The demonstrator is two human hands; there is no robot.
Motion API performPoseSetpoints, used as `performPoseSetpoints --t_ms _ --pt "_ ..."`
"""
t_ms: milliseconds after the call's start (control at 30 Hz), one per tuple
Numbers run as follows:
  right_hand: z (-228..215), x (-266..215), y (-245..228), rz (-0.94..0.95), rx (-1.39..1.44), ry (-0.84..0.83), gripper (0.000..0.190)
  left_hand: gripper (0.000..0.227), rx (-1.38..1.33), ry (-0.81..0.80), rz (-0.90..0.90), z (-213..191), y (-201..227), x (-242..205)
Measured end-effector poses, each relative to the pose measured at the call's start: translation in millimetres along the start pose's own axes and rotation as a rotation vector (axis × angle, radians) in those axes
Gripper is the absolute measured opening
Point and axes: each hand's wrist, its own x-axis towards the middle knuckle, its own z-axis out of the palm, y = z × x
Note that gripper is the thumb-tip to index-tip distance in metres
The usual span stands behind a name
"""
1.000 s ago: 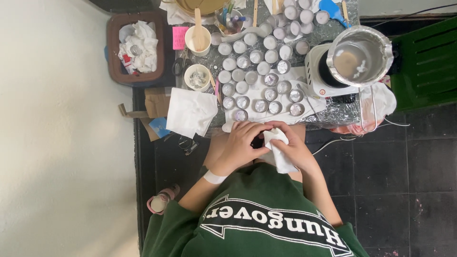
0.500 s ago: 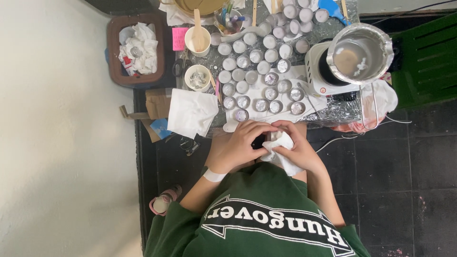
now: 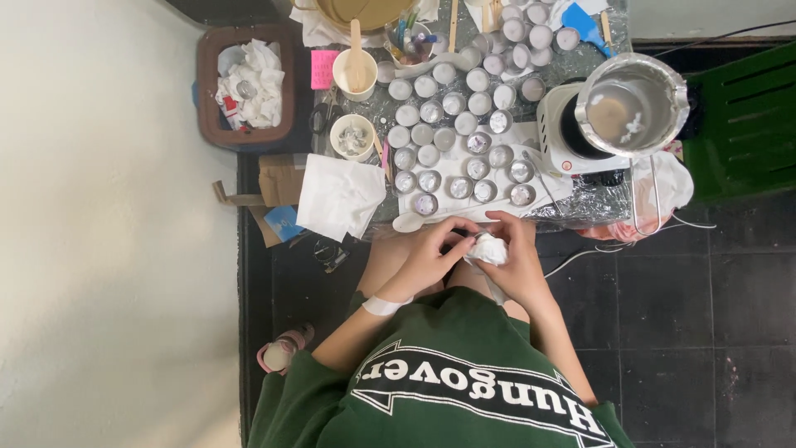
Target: Cleaning and preparing small metal candle tins by wiping them with a paper towel and using a tool to scrape residue.
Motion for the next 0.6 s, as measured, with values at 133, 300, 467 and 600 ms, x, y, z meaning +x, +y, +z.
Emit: performPoseSetpoints --t_ms 133,300,467,600 --pt "-8.3 -0.2 -2.4 0.038 0.009 -0.05 0.081 0.019 -0.083 -0.019 -0.033 -4.0 -15.3 0.9" --pt "-13.9 1.5 -4.6 -0.022 0.229 -0.128 0.079 0.019 -0.096 0.067 -0.038 -11.0 -26.1 2.6" --pt "-5.2 0.1 31.3 0.056 0.521 -0.193 0.064 0.02 0.09 0.136 -0.026 -8.9 27.4 2.7" --pt "5.8 0.6 40.3 0.061 0.631 -0.242 0.053 0.026 0.428 0.101 0.128 -6.8 52.0 1.3"
